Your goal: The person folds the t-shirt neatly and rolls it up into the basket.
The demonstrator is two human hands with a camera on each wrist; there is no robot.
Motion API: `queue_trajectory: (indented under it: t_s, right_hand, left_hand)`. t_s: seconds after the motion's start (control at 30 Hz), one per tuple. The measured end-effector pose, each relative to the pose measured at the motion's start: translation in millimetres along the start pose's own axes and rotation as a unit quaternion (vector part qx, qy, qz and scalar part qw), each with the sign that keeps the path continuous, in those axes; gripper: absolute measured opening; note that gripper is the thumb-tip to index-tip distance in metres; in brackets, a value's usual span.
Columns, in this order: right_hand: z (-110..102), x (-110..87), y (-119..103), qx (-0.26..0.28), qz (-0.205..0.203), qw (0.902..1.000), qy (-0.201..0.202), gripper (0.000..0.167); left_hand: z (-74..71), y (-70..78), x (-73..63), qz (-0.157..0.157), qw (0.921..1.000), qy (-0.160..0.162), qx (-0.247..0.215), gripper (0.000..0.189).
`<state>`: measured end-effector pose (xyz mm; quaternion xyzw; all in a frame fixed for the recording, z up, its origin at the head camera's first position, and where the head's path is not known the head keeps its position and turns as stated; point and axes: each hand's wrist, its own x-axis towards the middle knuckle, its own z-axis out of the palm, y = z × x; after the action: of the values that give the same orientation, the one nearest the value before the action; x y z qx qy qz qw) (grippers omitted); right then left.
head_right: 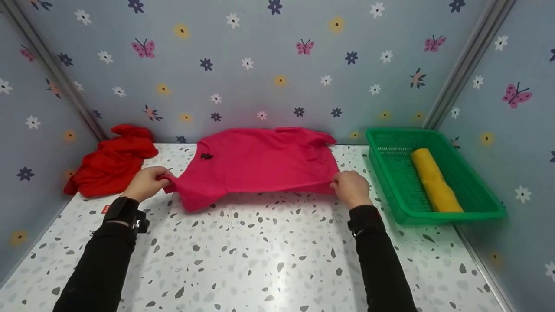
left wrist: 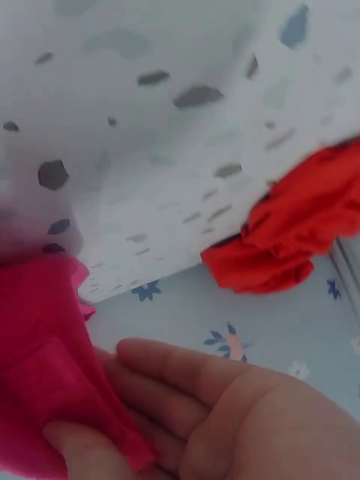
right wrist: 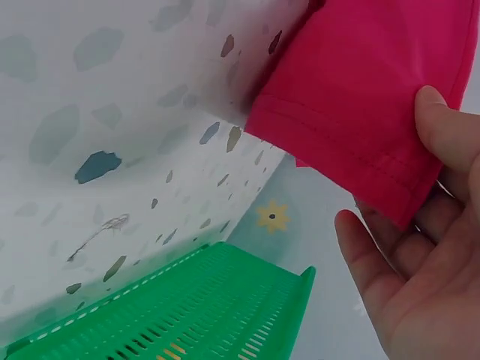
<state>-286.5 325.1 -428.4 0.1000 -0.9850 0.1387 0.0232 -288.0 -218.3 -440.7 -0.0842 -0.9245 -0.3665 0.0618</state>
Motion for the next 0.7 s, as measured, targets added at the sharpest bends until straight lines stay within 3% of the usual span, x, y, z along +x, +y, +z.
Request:
queue_trajectory:
  t_s: [0.1,0.2,0.37,0.7]
  right_hand:
    - [-1,-5.1,2,0.008,-0.028,0.9995,0.01,0.016]
    - [-2,-11.3,3,0.009,-0.066,0.9977,0.009,0.013]
    - [-8,-25.5,7,0.021,-0.104,0.9943,-0.012,0.011]
    - [-14,-56.3,16,0.033,-0.176,0.9806,-0.081,0.002]
  left_hand:
    - [-0.1,-8.6,-7.2,-0.008,0.9974,0.002,-0.071,0.013]
    - [-0.8,-13.3,-15.5,-0.003,0.994,-0.011,-0.109,0.015]
    - [-7.2,-14.0,-30.4,0.031,0.9953,-0.035,-0.084,0.016]
    - [-20.5,-6.0,-61.7,0.037,0.9905,-0.11,-0.074,0.01]
